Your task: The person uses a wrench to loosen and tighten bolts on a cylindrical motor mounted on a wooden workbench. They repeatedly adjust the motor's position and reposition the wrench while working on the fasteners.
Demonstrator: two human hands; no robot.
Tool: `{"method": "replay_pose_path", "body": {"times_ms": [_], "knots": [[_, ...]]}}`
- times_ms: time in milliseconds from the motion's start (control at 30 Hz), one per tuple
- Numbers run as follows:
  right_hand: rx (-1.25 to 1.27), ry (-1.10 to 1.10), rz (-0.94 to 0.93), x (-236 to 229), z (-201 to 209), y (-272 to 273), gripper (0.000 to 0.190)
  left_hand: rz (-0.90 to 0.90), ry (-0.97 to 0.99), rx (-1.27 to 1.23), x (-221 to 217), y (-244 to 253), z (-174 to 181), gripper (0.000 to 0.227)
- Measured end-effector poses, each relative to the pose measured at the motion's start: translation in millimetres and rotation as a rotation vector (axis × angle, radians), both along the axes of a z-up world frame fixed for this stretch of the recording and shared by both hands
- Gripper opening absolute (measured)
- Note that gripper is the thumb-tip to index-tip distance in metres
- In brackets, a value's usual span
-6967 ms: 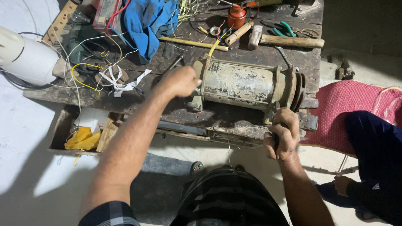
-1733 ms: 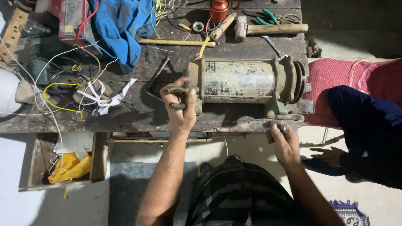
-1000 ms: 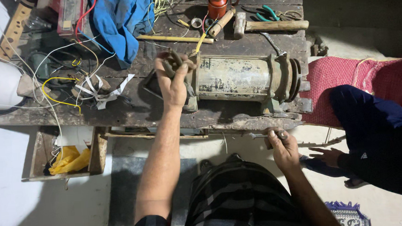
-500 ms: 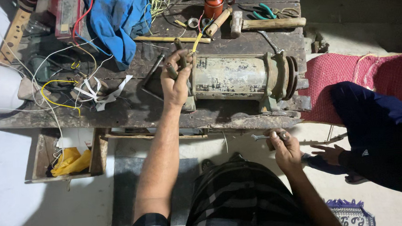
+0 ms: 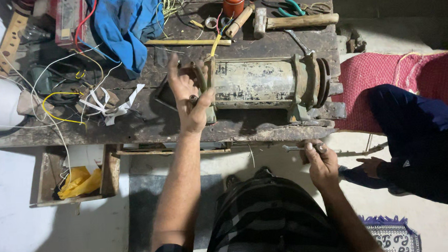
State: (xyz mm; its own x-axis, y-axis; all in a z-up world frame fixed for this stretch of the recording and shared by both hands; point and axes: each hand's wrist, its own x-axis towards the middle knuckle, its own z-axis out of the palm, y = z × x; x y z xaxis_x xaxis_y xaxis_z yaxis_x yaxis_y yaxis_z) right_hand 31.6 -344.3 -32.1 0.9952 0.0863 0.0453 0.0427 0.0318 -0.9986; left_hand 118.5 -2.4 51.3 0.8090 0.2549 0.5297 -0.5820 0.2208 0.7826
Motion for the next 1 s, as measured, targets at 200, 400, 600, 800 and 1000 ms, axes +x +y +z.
{"method": "replay_pose_path", "body": {"times_ms": [200, 400, 600, 800, 1000], "knots": [[-0.049, -0.136, -0.097, 0, 14, -2, 0.022, -0.06, 0.056, 0.125, 10, -4, -2, 0.077], [-0.267, -0.461, -0.323, 8, 21, 2, 0.014, -0.124, -0.048, 0.119, 4, -4, -9, 0.067], [-0.293, -0.641, -0.23, 53, 27, 14, 0.006, -0.044, -0.055, 0.068, -4, -1, -7, 0.059], [-0.586, -0.789, -0.236, 65, 34, 24, 0.011, -0.045, -0.041, 0.071, -4, 1, -5, 0.06], [-0.648, -0.857, -0.167, 62, 29, 27, 0.016, -0.049, -0.047, 0.072, -5, 3, -5, 0.06]]}}
